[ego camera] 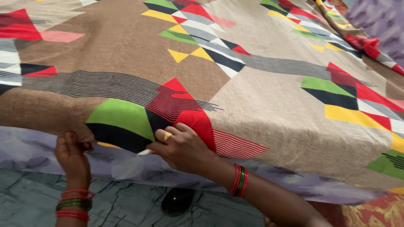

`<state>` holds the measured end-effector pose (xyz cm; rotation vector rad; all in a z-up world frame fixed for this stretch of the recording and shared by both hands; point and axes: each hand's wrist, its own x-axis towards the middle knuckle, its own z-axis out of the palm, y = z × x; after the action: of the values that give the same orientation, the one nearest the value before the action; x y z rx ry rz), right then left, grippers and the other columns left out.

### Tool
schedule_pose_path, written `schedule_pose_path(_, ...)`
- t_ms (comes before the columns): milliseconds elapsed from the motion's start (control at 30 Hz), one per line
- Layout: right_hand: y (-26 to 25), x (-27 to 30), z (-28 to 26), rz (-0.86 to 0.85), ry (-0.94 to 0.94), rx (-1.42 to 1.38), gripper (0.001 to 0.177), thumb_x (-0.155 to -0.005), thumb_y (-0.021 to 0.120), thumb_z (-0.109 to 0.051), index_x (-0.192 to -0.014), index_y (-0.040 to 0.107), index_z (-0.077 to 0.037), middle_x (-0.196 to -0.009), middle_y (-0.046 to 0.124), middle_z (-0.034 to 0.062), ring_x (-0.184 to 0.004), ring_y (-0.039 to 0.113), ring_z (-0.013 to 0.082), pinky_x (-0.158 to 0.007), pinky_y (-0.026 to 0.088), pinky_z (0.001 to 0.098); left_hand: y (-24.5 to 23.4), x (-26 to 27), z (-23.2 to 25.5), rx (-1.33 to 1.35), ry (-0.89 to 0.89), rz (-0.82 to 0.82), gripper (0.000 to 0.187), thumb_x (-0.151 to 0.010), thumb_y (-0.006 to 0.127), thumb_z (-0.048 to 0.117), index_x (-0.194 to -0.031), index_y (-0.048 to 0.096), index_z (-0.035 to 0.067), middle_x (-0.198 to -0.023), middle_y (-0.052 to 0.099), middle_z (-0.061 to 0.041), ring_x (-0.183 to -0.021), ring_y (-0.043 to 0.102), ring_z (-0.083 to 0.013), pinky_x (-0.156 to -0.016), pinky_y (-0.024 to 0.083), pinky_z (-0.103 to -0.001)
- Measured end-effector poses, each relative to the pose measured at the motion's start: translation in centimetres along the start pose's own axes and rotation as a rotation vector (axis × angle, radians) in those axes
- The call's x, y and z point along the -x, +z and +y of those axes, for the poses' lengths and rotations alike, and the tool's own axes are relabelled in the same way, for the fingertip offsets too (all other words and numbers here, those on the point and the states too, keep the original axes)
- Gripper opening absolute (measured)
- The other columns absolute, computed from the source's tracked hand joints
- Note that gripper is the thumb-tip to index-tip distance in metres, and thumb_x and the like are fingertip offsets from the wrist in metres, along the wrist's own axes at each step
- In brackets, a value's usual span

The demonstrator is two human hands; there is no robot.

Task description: The person folds a large, patterned bedspread on a bed. They repeatedly lift, fold, and smooth the fabric with both hands, working along the edges and corners to create neat folds.

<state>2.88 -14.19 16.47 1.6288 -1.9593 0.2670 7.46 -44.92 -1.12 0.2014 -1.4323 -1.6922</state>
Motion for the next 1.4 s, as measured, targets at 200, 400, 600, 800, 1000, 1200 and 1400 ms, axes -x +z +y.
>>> schedule_pose_path(200,-4.2,-1.8,1.8,0.11,0.066,-0.127,0.03,-0.085,0.073,-0.042,-0.106,0.076,-0.021,-0.091,0.055,-0.0004,-0.088,0.06,0.02,-0.078,0.046,0.0394,-0.6,0.5,1.5,-0.074,0.003,-0.037,0.033,-0.12,0.046,0.033,-0.103,0.053,0.006,-0.082,0.057,-0.004,-0.07,0.054,-0.0113,-0.065,0.047,-0.029)
schedule_pose_path(400,-2.2,-0.8,4.0,-0.023,0.008,0.096,0.009,-0.096,0.071,-0.035,-0.096,0.073,-0.026,-0.097,0.058,-0.0024,-0.1,0.06,0.0177,-0.093,0.049,0.0353,-0.1,0.5,2.2,-0.186,0.061,-0.006,0.034,-0.121,0.044,0.03,-0.101,0.053,0.005,-0.081,0.056,-0.005,-0.066,0.054,-0.012,-0.062,0.047,-0.029)
schedule_pose_path(600,-2.7,-0.1,3.5,-0.007,-0.052,0.042,0.019,-0.095,0.066,-0.041,-0.105,0.071,-0.025,-0.109,0.06,-0.0028,-0.109,0.058,0.0181,-0.098,0.046,0.0364,-1.3,0.7,0.3,-0.106,0.08,-0.006,0.032,-0.122,0.045,0.029,-0.102,0.052,0.005,-0.085,0.054,-0.004,-0.067,0.053,-0.0118,-0.062,0.047,-0.03)
schedule_pose_path(800,-2.2,0.4,3.1,-0.026,-0.171,0.199,0.022,-0.092,0.067,-0.026,-0.113,0.072,-0.03,-0.128,0.059,-0.0021,-0.124,0.054,0.0192,-0.106,0.042,0.0402,0.4,0.5,1.1,0.05,-0.106,-0.042,0.036,-0.115,0.047,0.044,-0.105,0.056,0.011,-0.086,0.061,-0.002,-0.075,0.059,-0.0127,-0.068,0.051,-0.03)
schedule_pose_path(1000,-1.4,1.6,3.4,-0.018,-0.22,0.066,0.018,-0.093,0.069,-0.024,-0.11,0.074,-0.025,-0.112,0.065,-0.0061,-0.114,0.062,0.0153,-0.105,0.046,0.037,3.3,-0.1,7.0,0.206,-0.327,0.007,0.056,-0.103,0.043,0.063,-0.125,0.06,0.014,-0.1,0.065,0.0,-0.089,0.065,-0.0134,-0.076,0.055,-0.034)
schedule_pose_path(1200,-0.7,2.2,3.0,0.077,-0.258,-0.134,0.012,-0.098,0.072,-0.023,-0.109,0.077,-0.02,-0.097,0.063,-0.006,-0.096,0.062,0.0137,-0.092,0.048,0.0344,2.7,-1.1,8.0,0.442,-0.167,0.028,0.056,-0.105,0.058,0.055,-0.132,0.056,0.007,-0.107,0.065,-0.004,-0.094,0.066,-0.0141,-0.082,0.059,-0.034)
schedule_pose_path(1400,0.5,1.5,2.3,0.015,-0.229,0.139,0.01,-0.097,0.071,-0.025,-0.101,0.075,-0.018,-0.099,0.062,-0.0038,-0.096,0.061,0.0154,-0.087,0.047,0.0328,2.8,0.5,4.1,0.257,-0.071,0.082,0.042,-0.108,0.062,0.042,-0.133,0.057,0.01,-0.1,0.066,0.0,-0.079,0.061,-0.009,-0.066,0.051,-0.026)
